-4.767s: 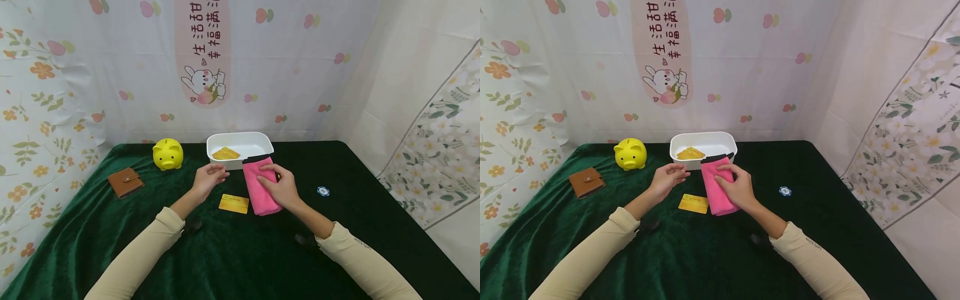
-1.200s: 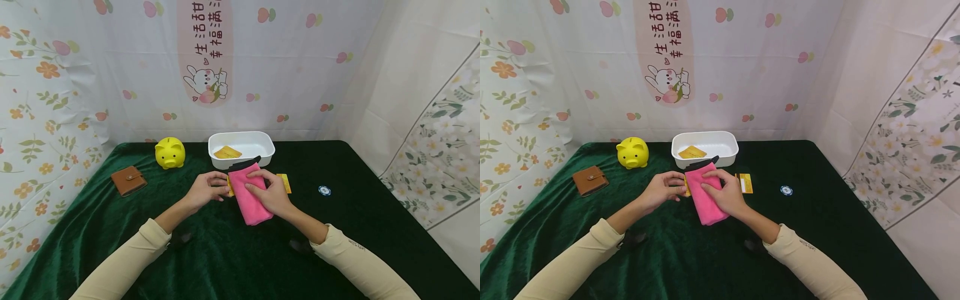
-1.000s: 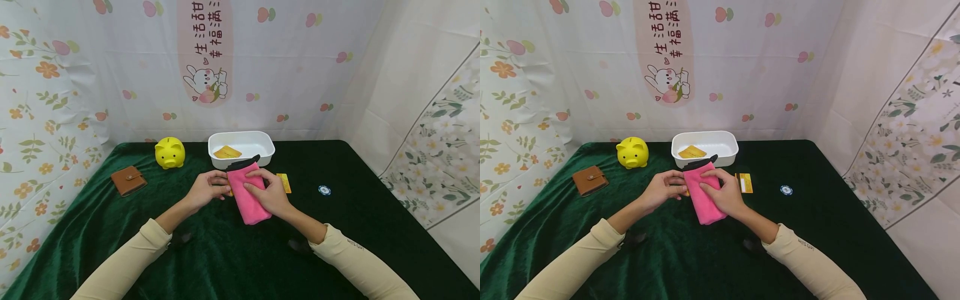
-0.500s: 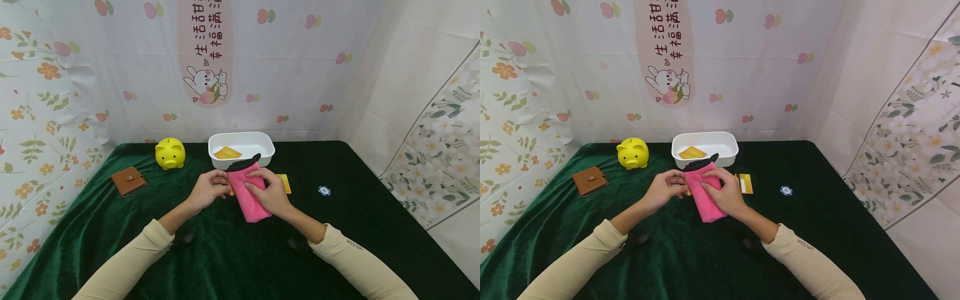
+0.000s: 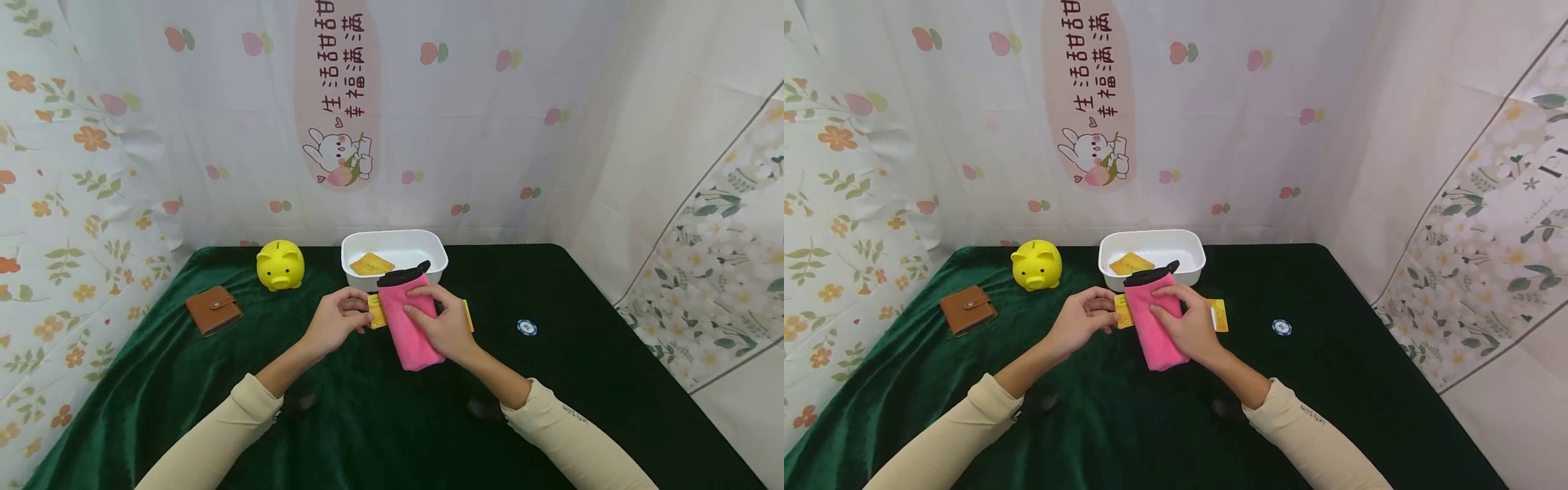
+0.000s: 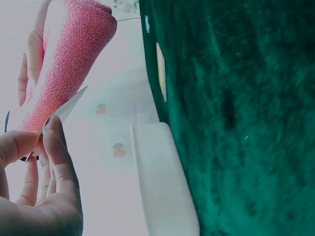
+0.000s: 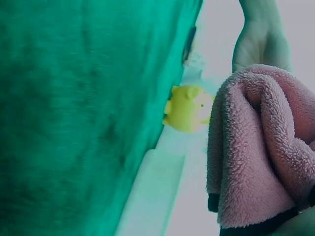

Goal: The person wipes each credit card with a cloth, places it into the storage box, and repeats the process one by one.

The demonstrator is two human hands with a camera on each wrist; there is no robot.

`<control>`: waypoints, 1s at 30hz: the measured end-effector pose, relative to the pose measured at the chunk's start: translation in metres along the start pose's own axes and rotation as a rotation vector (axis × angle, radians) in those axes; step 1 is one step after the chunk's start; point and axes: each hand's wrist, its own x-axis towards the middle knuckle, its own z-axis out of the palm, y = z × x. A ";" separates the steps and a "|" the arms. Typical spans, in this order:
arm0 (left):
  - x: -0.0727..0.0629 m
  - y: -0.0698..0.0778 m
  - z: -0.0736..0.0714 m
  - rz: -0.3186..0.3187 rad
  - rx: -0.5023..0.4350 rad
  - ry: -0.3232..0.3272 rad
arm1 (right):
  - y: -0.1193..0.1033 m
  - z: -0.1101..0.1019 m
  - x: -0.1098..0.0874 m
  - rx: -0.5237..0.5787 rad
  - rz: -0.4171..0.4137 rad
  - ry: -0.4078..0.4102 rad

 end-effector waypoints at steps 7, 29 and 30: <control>0.014 0.006 -0.005 0.105 0.003 0.003 | -0.007 -0.003 0.015 -0.073 -0.088 0.023; 0.024 0.016 -0.006 0.071 0.052 -0.020 | 0.001 -0.020 0.025 -0.024 -0.033 0.031; 0.024 0.016 -0.006 0.067 0.050 -0.021 | 0.002 -0.021 0.025 -0.024 -0.030 0.033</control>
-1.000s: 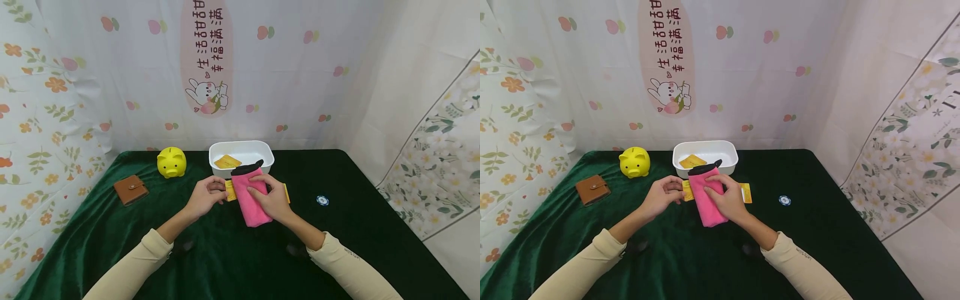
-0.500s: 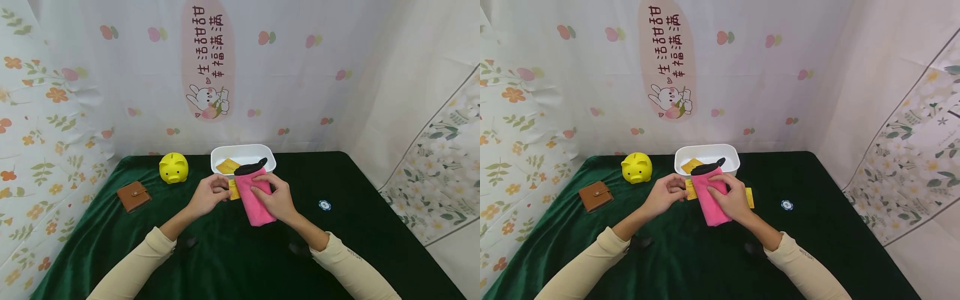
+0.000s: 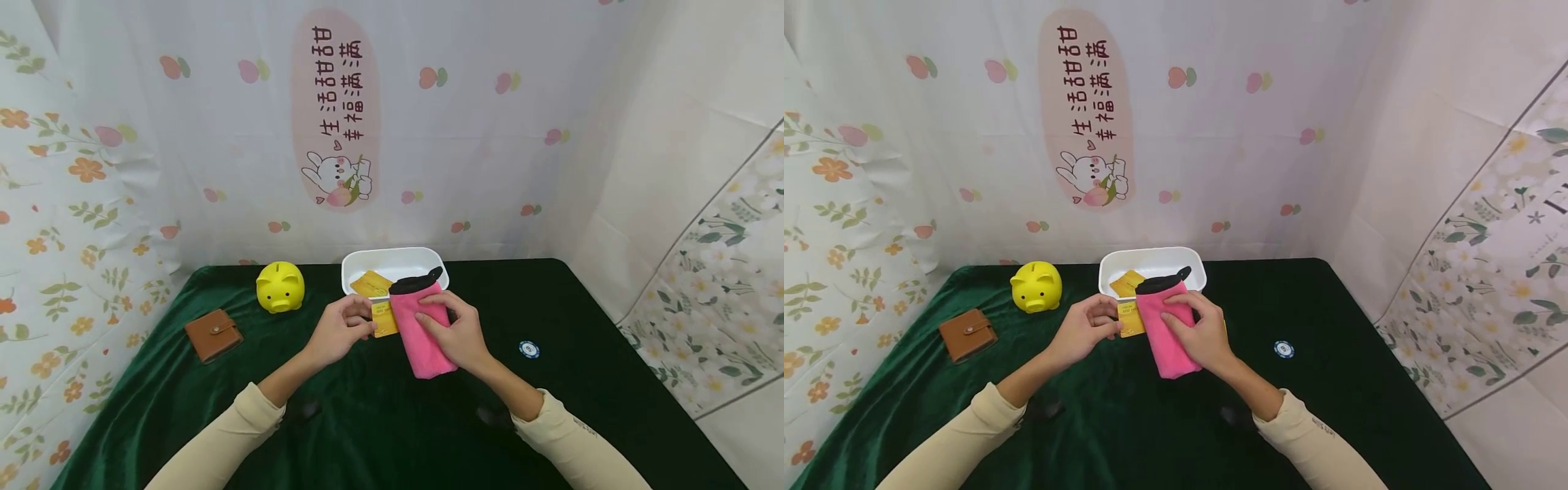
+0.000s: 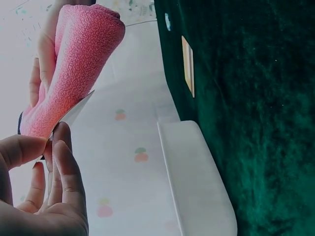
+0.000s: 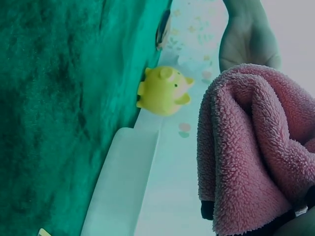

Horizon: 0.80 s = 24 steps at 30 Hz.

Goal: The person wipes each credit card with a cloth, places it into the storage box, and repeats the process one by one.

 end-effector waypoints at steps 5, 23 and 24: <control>-0.005 -0.002 0.000 -0.024 -0.003 0.004 | 0.004 -0.001 -0.005 -0.008 0.003 0.009; -0.004 -0.002 -0.012 -0.017 -0.080 0.061 | 0.013 -0.017 -0.001 -0.024 0.078 0.058; -0.005 -0.002 -0.013 -0.014 -0.091 0.065 | 0.014 -0.018 -0.001 -0.019 0.090 0.057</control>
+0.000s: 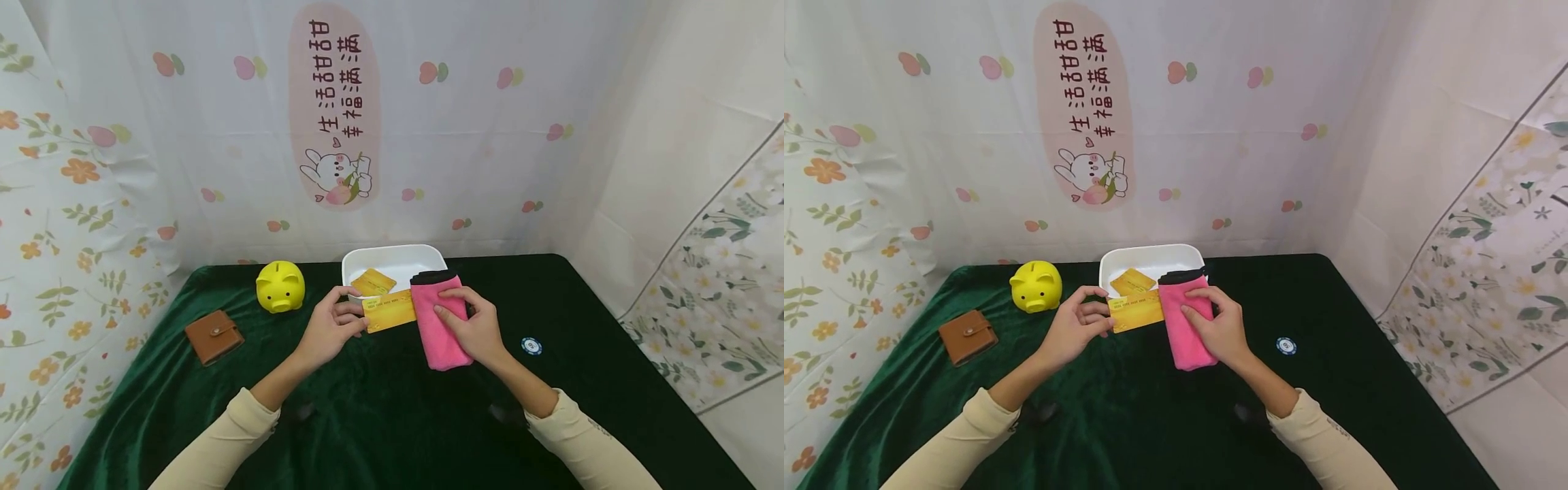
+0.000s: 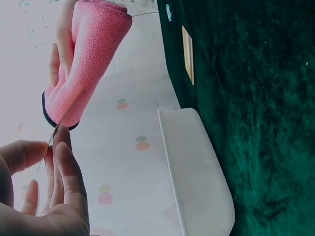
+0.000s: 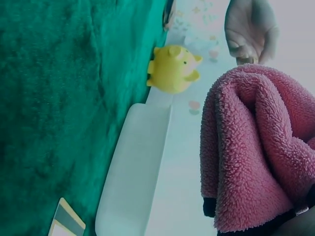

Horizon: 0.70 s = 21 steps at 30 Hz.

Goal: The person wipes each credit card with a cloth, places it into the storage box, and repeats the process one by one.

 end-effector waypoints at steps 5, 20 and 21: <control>-0.002 0.000 -0.002 0.011 0.001 0.006 | 0.004 -0.004 -0.001 0.023 0.064 -0.011; 0.000 -0.008 -0.006 0.122 0.219 -0.027 | 0.000 -0.001 0.000 0.071 0.103 -0.024; 0.000 -0.008 -0.005 0.134 0.259 0.002 | 0.000 -0.001 -0.001 0.072 0.108 -0.026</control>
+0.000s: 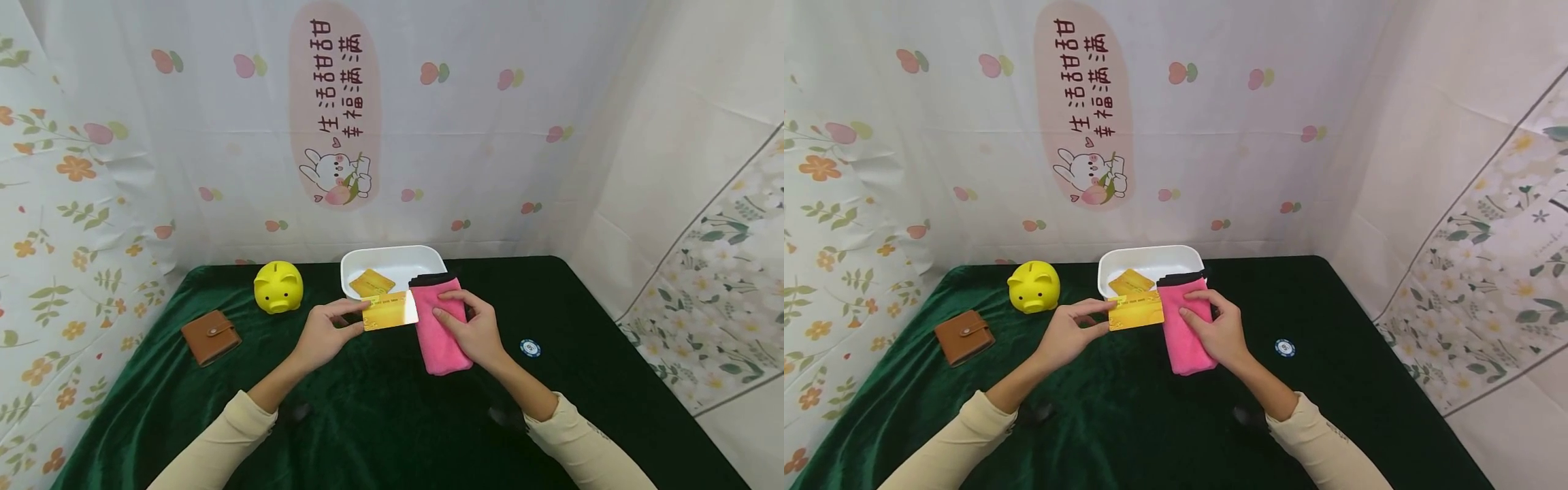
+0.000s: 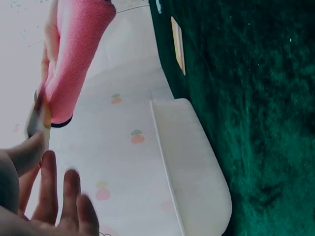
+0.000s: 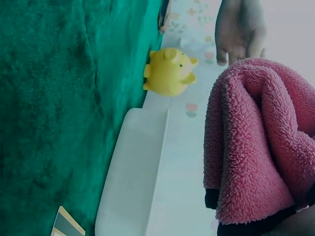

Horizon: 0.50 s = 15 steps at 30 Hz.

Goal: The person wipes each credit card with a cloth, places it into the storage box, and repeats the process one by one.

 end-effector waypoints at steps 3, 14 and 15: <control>0.000 0.000 0.003 0.002 0.068 0.087 | -0.001 0.001 -0.001 0.005 0.006 -0.010; 0.004 -0.001 0.005 -0.138 -0.078 0.173 | -0.003 0.004 0.000 0.009 -0.033 -0.006; 0.004 -0.001 0.004 -0.162 -0.091 0.168 | -0.003 0.004 0.000 0.009 -0.041 0.002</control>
